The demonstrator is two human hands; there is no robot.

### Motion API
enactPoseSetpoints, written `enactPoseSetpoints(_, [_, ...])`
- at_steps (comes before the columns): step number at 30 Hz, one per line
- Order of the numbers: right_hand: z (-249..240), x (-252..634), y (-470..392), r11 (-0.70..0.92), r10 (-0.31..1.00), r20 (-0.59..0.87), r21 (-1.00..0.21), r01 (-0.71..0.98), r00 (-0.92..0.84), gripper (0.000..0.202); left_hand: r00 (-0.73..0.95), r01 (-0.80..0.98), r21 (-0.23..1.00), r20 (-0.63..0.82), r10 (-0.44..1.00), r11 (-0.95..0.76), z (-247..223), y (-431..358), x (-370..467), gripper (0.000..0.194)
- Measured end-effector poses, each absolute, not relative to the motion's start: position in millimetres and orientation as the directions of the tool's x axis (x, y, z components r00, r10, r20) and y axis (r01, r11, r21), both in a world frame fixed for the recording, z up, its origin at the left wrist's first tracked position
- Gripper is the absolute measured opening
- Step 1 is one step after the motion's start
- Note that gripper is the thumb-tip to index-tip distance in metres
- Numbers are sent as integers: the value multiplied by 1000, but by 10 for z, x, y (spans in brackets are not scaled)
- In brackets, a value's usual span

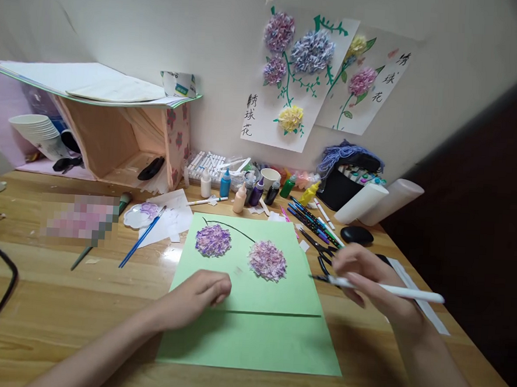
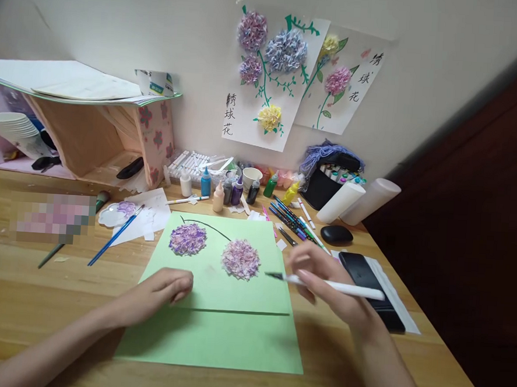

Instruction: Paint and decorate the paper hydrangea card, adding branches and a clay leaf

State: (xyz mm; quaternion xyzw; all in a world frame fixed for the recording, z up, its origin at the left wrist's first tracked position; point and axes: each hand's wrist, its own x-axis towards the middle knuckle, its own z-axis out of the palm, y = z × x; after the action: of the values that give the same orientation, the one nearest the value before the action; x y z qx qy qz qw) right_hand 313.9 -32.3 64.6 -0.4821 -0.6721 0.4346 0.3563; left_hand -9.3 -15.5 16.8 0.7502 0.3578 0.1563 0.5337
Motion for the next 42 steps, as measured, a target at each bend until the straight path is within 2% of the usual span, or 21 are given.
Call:
enactPoseSetpoints(2, [635,3082,-151,198,954,73,-882,428,-290,17,605,437,867,-87,791,-239,136,-116,-117,42])
enactPoseSetpoints(4, [602,2943,35,294,923,116,-827,480,-366,17,594,526,785,-64,802,-327,104,-122,-107,43])
enactPoseSetpoints(6, [537,2798,223,338,877,87,-811,478,-473,20,622,610,658,-53,781,-441,69,-149,-81,41])
enactPoseSetpoints(9, [374,2667,494,308,854,60,-858,410,-517,25,688,650,489,-51,724,-582,16,-183,-47,40])
enactPoseSetpoints(12, [184,2627,706,220,862,31,-922,318,-505,24,719,644,430,-57,692,-633,-23,-188,-30,39])
enactPoseSetpoints(16, [38,2594,820,170,878,-3,-933,317,-479,23,744,628,388,-44,666,-675,-40,-184,-21,37])
enactPoseSetpoints(23, [-16,2536,818,107,900,-59,-931,349,-432,24,758,602,396,-13,652,-693,-58,-195,-19,36])
enactPoseSetpoints(27, [-43,2525,823,72,903,-86,-935,346,-420,23,764,609,380,-45,644,-696,-51,-196,-14,36])
enactPoseSetpoints(36, [28,2498,799,54,909,-115,-921,386,-402,22,763,602,392,-28,645,-695,-45,-193,-14,39])
enactPoseSetpoints(42, [-30,2510,829,57,912,-94,-934,352,-398,23,763,608,377,-36,645,-698,-54,-196,-18,38])
